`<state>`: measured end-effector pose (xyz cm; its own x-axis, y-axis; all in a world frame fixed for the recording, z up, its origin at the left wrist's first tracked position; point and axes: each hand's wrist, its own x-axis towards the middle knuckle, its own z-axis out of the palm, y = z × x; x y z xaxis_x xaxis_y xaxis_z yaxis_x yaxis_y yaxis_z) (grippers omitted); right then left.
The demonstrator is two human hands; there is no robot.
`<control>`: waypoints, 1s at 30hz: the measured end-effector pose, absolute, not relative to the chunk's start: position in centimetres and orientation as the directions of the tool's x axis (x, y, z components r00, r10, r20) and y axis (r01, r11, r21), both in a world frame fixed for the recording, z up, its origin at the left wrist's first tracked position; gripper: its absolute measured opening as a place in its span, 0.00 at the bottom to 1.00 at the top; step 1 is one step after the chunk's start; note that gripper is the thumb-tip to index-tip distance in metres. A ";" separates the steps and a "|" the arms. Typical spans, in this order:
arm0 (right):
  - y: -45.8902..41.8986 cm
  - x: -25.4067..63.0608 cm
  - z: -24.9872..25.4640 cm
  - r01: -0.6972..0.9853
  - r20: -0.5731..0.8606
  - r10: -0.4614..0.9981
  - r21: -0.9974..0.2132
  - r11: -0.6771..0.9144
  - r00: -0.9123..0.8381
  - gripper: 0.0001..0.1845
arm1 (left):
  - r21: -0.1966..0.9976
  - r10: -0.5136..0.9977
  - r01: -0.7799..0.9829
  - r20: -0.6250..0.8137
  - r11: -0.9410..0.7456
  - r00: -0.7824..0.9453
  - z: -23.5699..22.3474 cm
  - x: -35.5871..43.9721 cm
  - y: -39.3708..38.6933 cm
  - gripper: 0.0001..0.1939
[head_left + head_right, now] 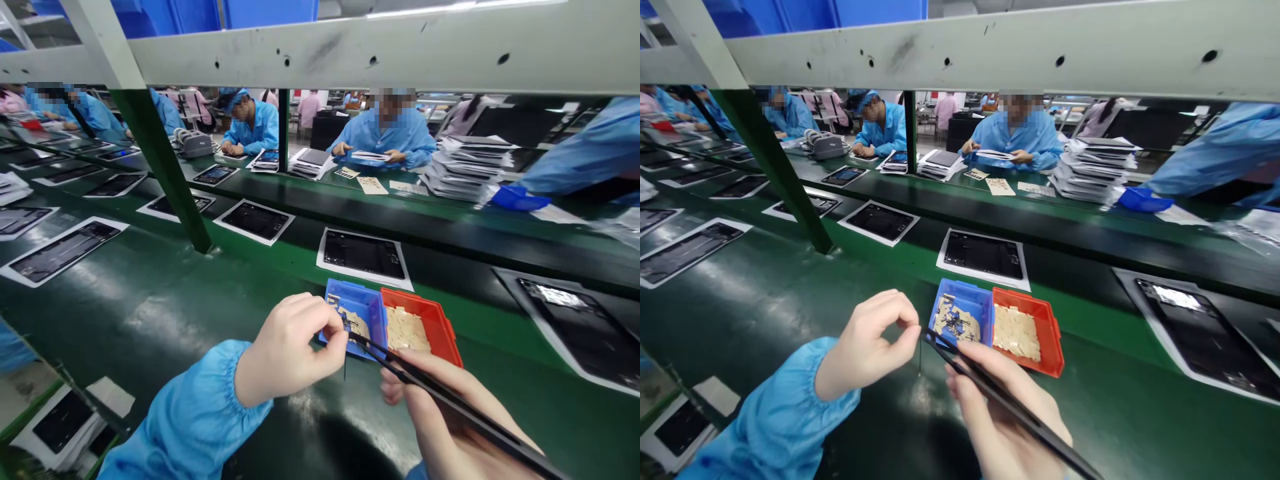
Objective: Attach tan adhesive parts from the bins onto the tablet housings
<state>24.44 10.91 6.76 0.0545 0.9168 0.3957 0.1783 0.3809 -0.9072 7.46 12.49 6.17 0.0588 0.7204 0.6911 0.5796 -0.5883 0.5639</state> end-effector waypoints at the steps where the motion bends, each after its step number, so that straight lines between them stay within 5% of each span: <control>1: 10.8 24.3 6.7 0.212 0.407 0.911 -0.898 0.385 0.066 0.09 | 0.556 0.715 0.587 0.697 -0.589 0.058 6.2 7.5 12.5 0.08; 5: 11.4 24.7 6.1 0.262 0.467 0.884 -0.856 0.447 0.019 0.07 | 0.550 0.702 0.566 0.709 -0.614 0.073 6.4 7.4 12.2 0.09; 12: 13.1 26.4 4.6 -0.066 0.446 0.868 -0.894 0.442 -0.218 0.08 | 0.588 0.709 0.427 0.673 -0.686 0.212 6.7 7.2 11.6 0.07; 22: 12.7 25.9 5.3 -0.127 0.452 0.863 -0.892 0.434 -0.226 0.06 | 0.601 0.729 0.441 0.647 -0.667 0.221 6.6 7.9 11.4 0.07; 28: 12.7 27.9 4.0 -0.116 0.508 0.848 -0.861 0.495 -0.151 0.07 | 0.562 0.898 0.766 0.438 -0.311 0.043 5.4 6.0 10.9 0.10; 30: 13.1 30.9 3.1 0.021 0.571 0.820 -0.820 0.572 -0.046 0.08 | 0.482 0.925 0.843 0.377 -0.239 0.047 3.2 4.8 9.8 0.14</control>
<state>30.89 13.14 3.10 -0.0459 0.8196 0.5711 0.0208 0.5724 -0.8197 4.82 9.79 3.24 0.0467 0.9250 0.3771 0.8426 -0.2392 0.4825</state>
